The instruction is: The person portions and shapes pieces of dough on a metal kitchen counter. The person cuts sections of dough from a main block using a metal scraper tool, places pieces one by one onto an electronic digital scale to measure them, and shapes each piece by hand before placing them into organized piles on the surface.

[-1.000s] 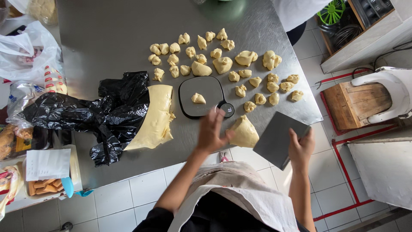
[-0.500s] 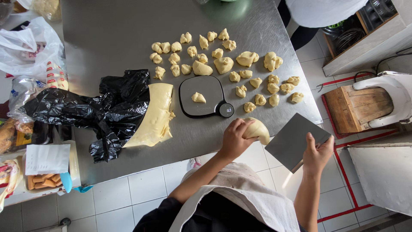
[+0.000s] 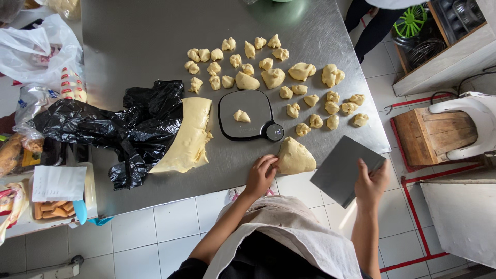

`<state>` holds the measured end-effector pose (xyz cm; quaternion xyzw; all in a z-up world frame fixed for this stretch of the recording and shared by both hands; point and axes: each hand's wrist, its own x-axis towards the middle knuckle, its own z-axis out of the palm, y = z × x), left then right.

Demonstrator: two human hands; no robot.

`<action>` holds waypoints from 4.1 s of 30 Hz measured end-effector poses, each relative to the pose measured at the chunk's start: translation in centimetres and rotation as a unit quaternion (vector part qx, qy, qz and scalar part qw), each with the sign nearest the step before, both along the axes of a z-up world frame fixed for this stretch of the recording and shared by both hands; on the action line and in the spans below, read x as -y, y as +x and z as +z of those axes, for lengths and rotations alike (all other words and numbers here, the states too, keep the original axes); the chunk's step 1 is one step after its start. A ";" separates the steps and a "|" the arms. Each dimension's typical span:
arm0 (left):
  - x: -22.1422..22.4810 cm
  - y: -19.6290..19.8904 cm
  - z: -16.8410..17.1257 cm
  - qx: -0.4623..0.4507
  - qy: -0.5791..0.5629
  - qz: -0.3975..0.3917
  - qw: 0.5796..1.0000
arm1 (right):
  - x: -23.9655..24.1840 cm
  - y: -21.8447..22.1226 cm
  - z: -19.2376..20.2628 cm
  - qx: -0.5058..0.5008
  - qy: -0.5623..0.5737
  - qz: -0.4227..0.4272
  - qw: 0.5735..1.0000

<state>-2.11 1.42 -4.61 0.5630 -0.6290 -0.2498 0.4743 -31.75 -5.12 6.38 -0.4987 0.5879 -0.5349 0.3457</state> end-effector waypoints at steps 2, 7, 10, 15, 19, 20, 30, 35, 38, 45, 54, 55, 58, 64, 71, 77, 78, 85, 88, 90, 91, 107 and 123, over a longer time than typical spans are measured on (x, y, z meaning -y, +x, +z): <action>1.0 0.1 0.5 0.003 -0.003 0.000 1.000 | -0.1 1.9 0.4 0.031 0.014 0.032 0.999; 4.6 5.2 2.5 0.090 -0.138 0.183 0.969 | 0.3 6.7 0.4 -0.065 0.037 0.101 0.992; 7.3 9.5 2.7 0.124 -0.117 0.268 0.948 | 1.8 9.5 -0.4 -0.075 0.005 0.144 0.987; 10.2 11.9 2.6 0.183 -0.138 0.246 0.942 | 4.1 14.6 -0.2 -0.133 -0.009 0.184 0.974; 9.7 12.9 2.3 0.165 -0.117 0.269 0.942 | 5.9 19.6 1.4 -0.270 -0.019 0.211 0.939; 9.5 13.2 2.4 0.166 -0.115 0.268 0.942 | 6.5 21.0 1.8 -0.290 -0.032 0.230 0.929; 8.2 14.2 3.9 0.216 -0.071 0.237 0.945 | 11.1 31.6 -0.1 -0.431 -0.040 0.369 0.823; 7.1 14.1 4.2 0.221 -0.084 0.246 0.940 | 11.6 30.5 -1.6 -0.414 -0.058 0.349 0.839; 5.6 13.6 5.0 0.167 -0.114 0.271 0.941 | 10.4 26.6 -0.6 -0.222 0.000 0.325 0.919; 1.8 4.5 3.3 0.082 -0.044 0.084 0.992 | 6.3 12.6 0.7 0.207 0.117 0.260 0.936; 1.3 0.1 3.7 0.044 -0.060 0.014 0.997 | 2.2 1.9 -0.7 0.165 0.124 0.097 0.974; 1.4 -0.4 3.5 0.044 -0.049 0.023 0.998 | 2.1 1.4 -0.6 0.168 0.116 0.093 0.974; 1.3 -1.5 2.6 0.045 -0.008 0.048 0.998 | 1.9 0.9 -0.1 0.182 0.098 0.096 0.974; 3.6 2.9 3.7 0.118 -0.086 0.185 0.972 | 1.3 0.3 0.6 0.186 0.077 0.080 0.976; 9.6 9.8 5.5 0.231 -0.073 0.277 0.930 | 0.9 -2.4 -0.9 0.158 0.095 0.032 0.982; 12.9 10.9 0.7 0.203 0.015 0.239 0.949 | -0.2 -3.8 0.4 0.189 0.054 0.002 0.981; 13.3 11.3 -0.2 0.187 0.016 0.238 0.953 | -0.5 -4.0 0.5 0.186 0.056 -0.012 0.981; 13.3 10.2 4.0 0.220 -0.071 0.216 0.949 | -2.4 -6.2 0.6 0.150 0.056 -0.084 0.984; 11.6 9.3 7.2 0.329 -0.093 0.257 0.904 | -2.7 -6.2 0.2 0.157 0.055 -0.082 0.983; 10.1 8.2 7.7 0.293 -0.089 0.259 0.916 | -2.4 -5.5 0.1 0.163 0.056 -0.067 0.983; 9.0 7.5 7.5 0.275 -0.086 0.261 0.921 | -2.3 -5.0 0.1 0.159 0.062 -0.058 0.984; 0.7 2.1 3.3 0.108 -0.048 0.044 0.992 | -4.3 15.3 2.0 -0.402 0.063 0.203 0.890; 8.7 10.7 4.9 0.271 -0.129 0.231 0.925 | -2.3 12.8 3.5 -0.346 0.114 0.177 0.914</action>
